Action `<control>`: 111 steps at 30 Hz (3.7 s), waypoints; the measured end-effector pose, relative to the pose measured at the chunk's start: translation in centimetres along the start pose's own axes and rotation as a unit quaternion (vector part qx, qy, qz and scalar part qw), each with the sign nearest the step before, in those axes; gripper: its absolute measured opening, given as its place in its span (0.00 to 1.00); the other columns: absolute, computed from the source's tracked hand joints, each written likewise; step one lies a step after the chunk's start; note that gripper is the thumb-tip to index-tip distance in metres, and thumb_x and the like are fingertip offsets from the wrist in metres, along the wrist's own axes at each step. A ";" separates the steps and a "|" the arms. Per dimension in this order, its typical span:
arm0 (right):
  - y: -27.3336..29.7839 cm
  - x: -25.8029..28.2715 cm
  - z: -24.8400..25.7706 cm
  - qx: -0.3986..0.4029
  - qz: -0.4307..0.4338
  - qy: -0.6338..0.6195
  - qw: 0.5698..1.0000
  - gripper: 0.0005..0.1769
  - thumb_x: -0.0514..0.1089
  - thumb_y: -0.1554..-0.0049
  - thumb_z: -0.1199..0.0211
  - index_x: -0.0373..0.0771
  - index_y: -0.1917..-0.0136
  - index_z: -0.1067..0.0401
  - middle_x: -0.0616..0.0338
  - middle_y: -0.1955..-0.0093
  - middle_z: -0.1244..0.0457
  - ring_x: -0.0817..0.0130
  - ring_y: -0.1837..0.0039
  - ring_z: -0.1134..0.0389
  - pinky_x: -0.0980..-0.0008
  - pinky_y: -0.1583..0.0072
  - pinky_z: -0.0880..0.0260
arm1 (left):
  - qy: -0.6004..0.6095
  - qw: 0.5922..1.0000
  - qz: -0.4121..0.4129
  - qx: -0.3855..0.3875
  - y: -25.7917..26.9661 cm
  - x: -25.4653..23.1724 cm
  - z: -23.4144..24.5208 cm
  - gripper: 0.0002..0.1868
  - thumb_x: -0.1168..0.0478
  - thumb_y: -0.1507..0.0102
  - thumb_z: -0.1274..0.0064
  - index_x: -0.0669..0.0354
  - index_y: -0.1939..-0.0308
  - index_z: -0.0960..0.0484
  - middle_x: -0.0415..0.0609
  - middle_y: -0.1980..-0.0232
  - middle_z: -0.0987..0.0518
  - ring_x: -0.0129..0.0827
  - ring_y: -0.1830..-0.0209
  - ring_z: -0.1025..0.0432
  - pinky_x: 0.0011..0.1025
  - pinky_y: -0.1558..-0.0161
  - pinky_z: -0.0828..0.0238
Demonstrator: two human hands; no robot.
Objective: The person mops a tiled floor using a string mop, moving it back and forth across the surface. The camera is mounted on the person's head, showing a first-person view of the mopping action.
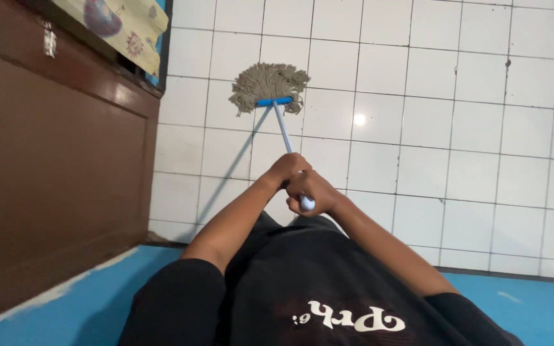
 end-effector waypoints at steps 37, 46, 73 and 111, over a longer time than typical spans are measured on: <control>0.3 -3.9 3.1 0.034 -0.009 0.012 0.999 0.20 0.49 0.49 0.36 0.48 0.76 0.42 0.62 0.79 0.44 0.55 0.73 0.42 0.63 0.65 0.40 | -0.077 0.991 0.104 0.035 -2.2 -4.5 4.1 0.13 0.68 0.35 0.59 0.57 0.55 0.18 0.57 0.45 0.19 0.49 0.43 0.23 0.43 0.41 0.24; 0.6 -1.6 -0.2 0.006 -0.002 0.004 1.000 0.20 0.53 0.48 0.36 0.51 0.75 0.39 0.66 0.78 0.44 0.61 0.73 0.41 0.66 0.65 0.39 | -0.122 0.989 -0.003 -0.078 -1.9 3.3 -3.0 0.15 0.44 0.36 0.56 0.41 0.63 0.16 0.46 0.54 0.20 0.46 0.49 0.22 0.43 0.45 0.23; -2.1 13.3 -4.9 -0.140 0.181 -0.001 0.973 0.23 0.38 0.41 0.43 0.44 0.78 0.39 0.64 0.79 0.49 0.65 0.80 0.46 0.71 0.70 0.38 | -0.123 0.983 -0.121 0.066 7.2 0.3 -9.9 0.15 0.35 0.44 0.53 0.26 0.64 0.14 0.23 0.60 0.15 0.26 0.51 0.21 0.31 0.45 0.23; 12.6 4.2 5.1 0.029 0.014 -0.007 0.999 0.20 0.54 0.44 0.39 0.54 0.75 0.38 0.69 0.78 0.42 0.62 0.72 0.38 0.68 0.66 0.36 | -0.075 0.994 -0.061 -0.044 -3.8 -7.1 -14.2 0.11 0.46 0.41 0.43 0.41 0.62 0.13 0.41 0.60 0.15 0.41 0.52 0.22 0.43 0.46 0.22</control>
Point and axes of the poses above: each hand's wrist, its own y-axis away from the middle knuckle, its own z-axis out of the back of the hand, x = y × z, the point moved 5 cm from there along -y, towards the middle knuckle
